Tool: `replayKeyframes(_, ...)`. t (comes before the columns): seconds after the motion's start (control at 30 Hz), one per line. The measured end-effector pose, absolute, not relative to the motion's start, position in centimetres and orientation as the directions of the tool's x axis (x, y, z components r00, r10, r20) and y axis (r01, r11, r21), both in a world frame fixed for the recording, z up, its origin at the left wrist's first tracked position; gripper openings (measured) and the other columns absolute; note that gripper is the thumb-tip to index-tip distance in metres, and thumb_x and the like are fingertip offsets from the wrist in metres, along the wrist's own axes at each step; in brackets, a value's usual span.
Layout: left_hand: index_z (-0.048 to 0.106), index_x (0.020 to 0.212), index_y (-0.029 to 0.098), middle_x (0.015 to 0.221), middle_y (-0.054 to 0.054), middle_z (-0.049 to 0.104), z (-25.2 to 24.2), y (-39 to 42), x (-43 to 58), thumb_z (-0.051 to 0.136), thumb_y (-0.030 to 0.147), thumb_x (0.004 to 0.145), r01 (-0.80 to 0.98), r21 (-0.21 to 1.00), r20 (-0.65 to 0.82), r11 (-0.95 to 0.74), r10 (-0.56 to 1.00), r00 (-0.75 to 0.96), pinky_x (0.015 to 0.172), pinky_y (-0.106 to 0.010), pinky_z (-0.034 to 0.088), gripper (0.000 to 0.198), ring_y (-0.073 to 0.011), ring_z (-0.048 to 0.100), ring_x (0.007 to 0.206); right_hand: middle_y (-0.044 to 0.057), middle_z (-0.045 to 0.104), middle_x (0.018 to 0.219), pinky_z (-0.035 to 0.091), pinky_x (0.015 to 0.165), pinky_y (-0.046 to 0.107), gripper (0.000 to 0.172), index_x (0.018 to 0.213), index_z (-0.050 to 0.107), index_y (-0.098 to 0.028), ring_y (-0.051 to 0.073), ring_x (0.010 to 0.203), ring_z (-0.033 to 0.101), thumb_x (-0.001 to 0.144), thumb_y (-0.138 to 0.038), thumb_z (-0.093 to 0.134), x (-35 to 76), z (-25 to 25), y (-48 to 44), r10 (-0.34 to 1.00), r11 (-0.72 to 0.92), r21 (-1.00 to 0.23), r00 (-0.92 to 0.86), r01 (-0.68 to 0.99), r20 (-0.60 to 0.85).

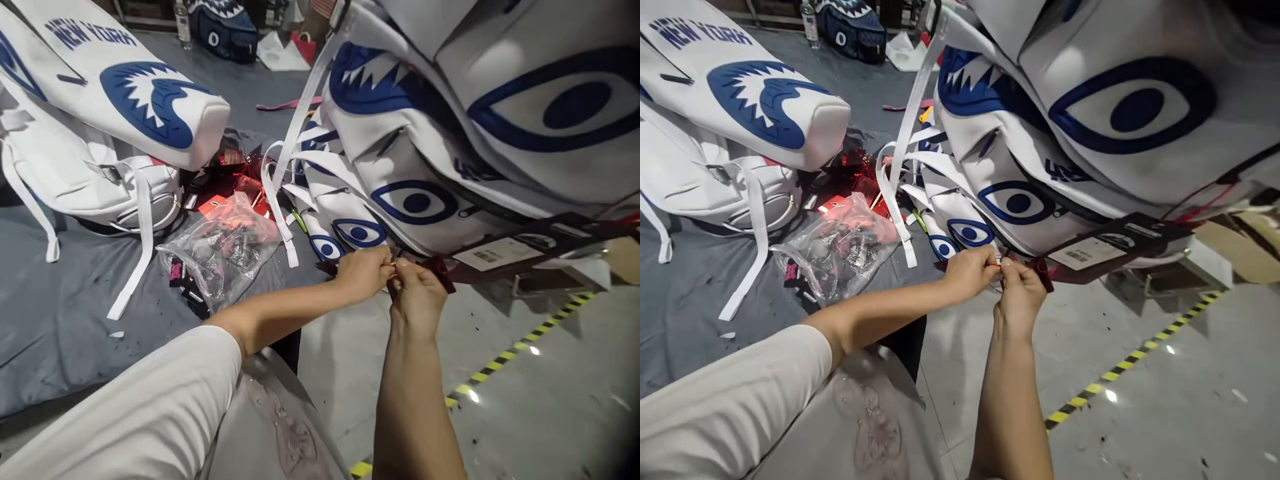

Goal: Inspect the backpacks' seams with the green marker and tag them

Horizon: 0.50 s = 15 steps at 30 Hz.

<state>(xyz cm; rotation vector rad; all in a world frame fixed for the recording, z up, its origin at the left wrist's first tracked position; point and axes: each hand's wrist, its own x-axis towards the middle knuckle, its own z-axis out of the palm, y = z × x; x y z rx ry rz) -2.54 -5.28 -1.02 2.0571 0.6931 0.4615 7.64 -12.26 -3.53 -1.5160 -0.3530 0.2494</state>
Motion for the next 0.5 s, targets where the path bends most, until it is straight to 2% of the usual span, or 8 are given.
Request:
replayKeyframes(0.13,0.060,0.118,0.021,0.103,-0.002,0.070,-0.3,-5.6,-2.9,0.039,0.028,0.102,0.310,0.790,0.080,-0.529,0.591,0.802,0.088,-0.032,0.051,0.027,-0.0190,0.068,0.098,-0.007,0.050,0.058,0.031,0.047,0.018,0.025,0.072,0.060,-0.014,0.006,0.049,0.039,0.066,-0.029,0.079,6.5,-2.6,-11.5,0.346,0.088,-0.994,0.933,0.072,0.098)
replayKeyframes(0.27,0.061,0.112,0.018,0.096,-0.004,0.071,-0.1,-7.0,-2.0,0.037,0.030,0.102,0.350,0.784,0.053,-0.512,0.617,0.785,0.086,-0.034,0.052,0.028,-0.0214,0.069,0.095,-0.007,0.050,0.055,0.038,0.055,0.021,0.014,0.066,0.060,-0.014,0.007,0.052,0.043,0.071,-0.016,0.073,6.4,-1.5,-12.6,0.321,0.031,-0.996,0.943,0.087,0.092)
replayKeyframes(0.4,0.054,0.121,0.015,0.100,-0.007,0.072,0.2,-8.9,-0.8,0.036,0.025,0.102,0.353,0.802,0.040,-0.482,0.632,0.774,0.083,-0.033,0.053,0.029,-0.0227,0.071,0.094,-0.005,0.056,0.058,0.042,0.062,0.022,0.015,0.063,0.061,-0.013,0.008,0.057,0.047,0.073,-0.004,0.068,7.3,-0.3,-13.8,0.274,-0.041,-0.992,0.956,0.120,0.105)
replayKeyframes(0.5,0.055,0.122,0.014,0.101,-0.010,0.073,0.4,-9.4,-0.4,0.032,0.017,0.101,0.335,0.751,0.067,-0.569,0.571,0.818,0.082,-0.034,0.054,0.031,-0.0244,0.072,0.094,-0.004,0.058,0.061,0.043,0.065,0.022,0.019,0.062,0.060,-0.014,0.007,0.057,0.047,0.074,0.000,0.066,8.0,0.4,-14.3,0.264,-0.080,-0.989,0.960,0.123,0.098)
